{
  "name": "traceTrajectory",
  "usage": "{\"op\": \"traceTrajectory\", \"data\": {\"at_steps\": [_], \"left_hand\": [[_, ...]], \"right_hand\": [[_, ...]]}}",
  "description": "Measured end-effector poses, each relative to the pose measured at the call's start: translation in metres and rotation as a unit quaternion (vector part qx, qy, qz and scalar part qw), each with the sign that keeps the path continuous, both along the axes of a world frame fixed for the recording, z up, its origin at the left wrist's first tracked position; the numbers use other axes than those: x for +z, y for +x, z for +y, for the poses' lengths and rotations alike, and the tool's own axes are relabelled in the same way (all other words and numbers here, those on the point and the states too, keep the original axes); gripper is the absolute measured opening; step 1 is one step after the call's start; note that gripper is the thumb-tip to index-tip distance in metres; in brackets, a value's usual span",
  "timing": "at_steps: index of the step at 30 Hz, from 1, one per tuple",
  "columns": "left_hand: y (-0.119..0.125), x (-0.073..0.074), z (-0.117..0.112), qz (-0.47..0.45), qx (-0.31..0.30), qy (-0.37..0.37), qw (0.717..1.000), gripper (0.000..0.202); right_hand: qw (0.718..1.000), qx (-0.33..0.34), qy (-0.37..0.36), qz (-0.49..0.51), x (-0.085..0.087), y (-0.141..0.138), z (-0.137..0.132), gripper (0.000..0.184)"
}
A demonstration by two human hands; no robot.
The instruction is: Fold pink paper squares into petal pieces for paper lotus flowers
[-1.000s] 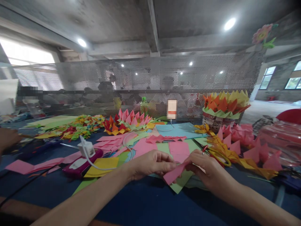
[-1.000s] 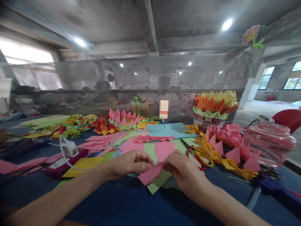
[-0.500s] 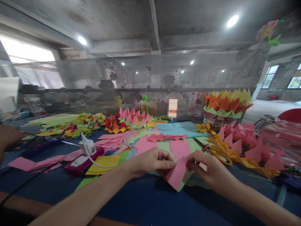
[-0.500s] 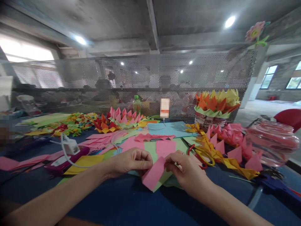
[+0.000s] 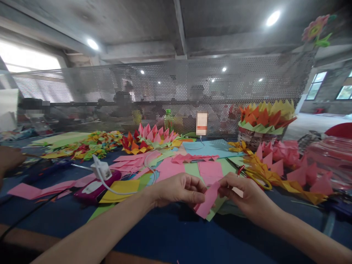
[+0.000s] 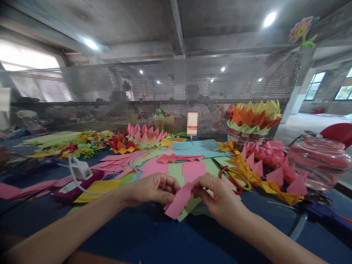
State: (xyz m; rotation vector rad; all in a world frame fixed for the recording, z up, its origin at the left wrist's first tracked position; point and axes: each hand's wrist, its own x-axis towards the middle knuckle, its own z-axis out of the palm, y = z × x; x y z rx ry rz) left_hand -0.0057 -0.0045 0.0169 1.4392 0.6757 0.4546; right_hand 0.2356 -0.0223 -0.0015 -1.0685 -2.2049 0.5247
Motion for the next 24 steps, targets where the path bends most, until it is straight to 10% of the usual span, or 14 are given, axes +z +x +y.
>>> {"op": "traceTrajectory", "data": {"at_steps": [24], "left_hand": [[0.0047,-0.0008,-0.0054,-0.042,0.014,0.044,0.998,0.023]], "right_hand": [[0.998,-0.036,0.005,0.057,-0.0016,-0.0028,0.0007,0.017]]}}
